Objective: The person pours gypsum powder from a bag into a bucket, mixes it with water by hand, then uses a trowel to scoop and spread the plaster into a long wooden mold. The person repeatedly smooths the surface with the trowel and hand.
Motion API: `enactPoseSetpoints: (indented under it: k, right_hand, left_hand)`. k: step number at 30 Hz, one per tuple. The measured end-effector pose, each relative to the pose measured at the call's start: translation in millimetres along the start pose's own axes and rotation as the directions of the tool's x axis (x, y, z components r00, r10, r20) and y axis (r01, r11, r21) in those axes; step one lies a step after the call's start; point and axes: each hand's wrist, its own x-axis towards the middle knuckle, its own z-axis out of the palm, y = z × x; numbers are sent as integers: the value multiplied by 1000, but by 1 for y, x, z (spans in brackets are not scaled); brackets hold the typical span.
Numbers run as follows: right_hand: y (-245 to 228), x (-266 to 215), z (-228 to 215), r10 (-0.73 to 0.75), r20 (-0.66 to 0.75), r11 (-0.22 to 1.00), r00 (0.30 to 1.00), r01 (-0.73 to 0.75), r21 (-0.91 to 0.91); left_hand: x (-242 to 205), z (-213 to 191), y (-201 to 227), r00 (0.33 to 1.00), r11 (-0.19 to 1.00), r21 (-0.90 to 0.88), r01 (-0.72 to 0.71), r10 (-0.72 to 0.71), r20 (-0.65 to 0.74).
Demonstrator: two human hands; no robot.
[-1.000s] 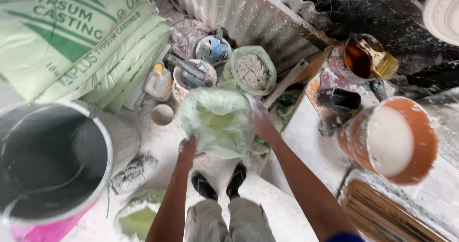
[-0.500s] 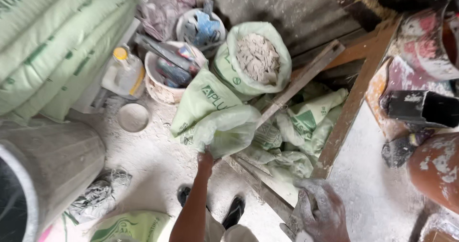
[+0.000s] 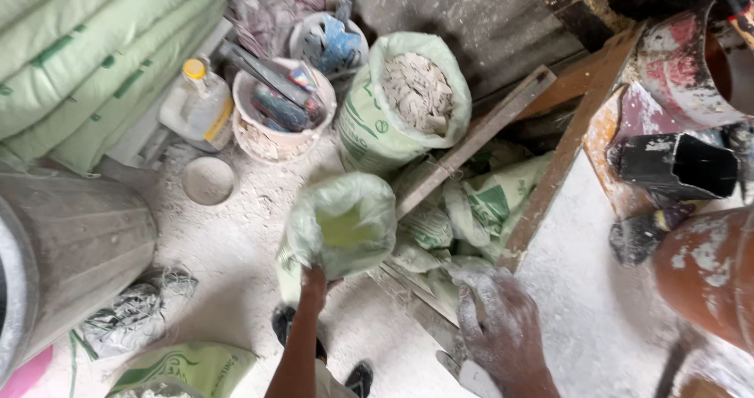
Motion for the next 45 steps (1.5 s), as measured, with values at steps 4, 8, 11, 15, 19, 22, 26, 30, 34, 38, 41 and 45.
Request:
enactPoseSetpoints:
  k: [4, 8, 11, 15, 19, 22, 26, 30, 34, 38, 41, 45]
  right_hand:
    - [4, 2, 8, -202, 29, 963, 979, 204, -176]
    - [1, 0, 7, 15, 29, 998, 999, -13, -63]
    - [-1, -2, 5, 12, 48, 999, 999, -10, -52]
    - [6, -1, 7, 9, 41, 999, 999, -7, -37]
    - [23, -11, 18, -176, -64, 936, 982, 147, -320]
    - [39, -22, 16, 47, -36, 994, 998, -51, -99]
    - [52, -10, 28, -449, -183, 847, 875, 352, -398]
    - [33, -5, 10, -553, -150, 809, 820, 485, -333]
    - [-22, -37, 47, -469, -348, 881, 812, 458, -117]
    - [-93, -121, 219, 16, 83, 926, 996, -46, 374]
    - [-152, -190, 390, 8, 714, 584, 700, -583, 565]
    - [-198, -272, 540, 178, 965, 334, 195, -934, 127]
  left_hand:
    - [60, -4, 2, 989, 973, -226, -47, 78, 129]
    - [106, -2, 4, 926, 924, -303, -235, 308, 220]
    - [122, -2, 2, 992, 991, -104, -86, 95, 87]
    - [121, 3, 4, 998, 993, -112, -24, 29, 49]
    - [70, -7, -22, 989, 985, -100, -141, 144, 25]
    - [7, -27, -61, 987, 987, 22, -162, 162, -4]
    - [-99, -119, -165, 987, 983, -103, -151, 155, 32]
    - [-191, -267, -226, 861, 793, -442, -419, 502, 85]
    - [-232, -401, -231, 810, 716, -397, -575, 430, -399]
    - [-217, -504, -212, 646, 932, -28, -361, 229, -728]
    - [-172, -565, -199, 546, 823, 118, -556, 468, -695]
    - [-89, -633, -186, 662, 724, -49, -688, 598, -451]
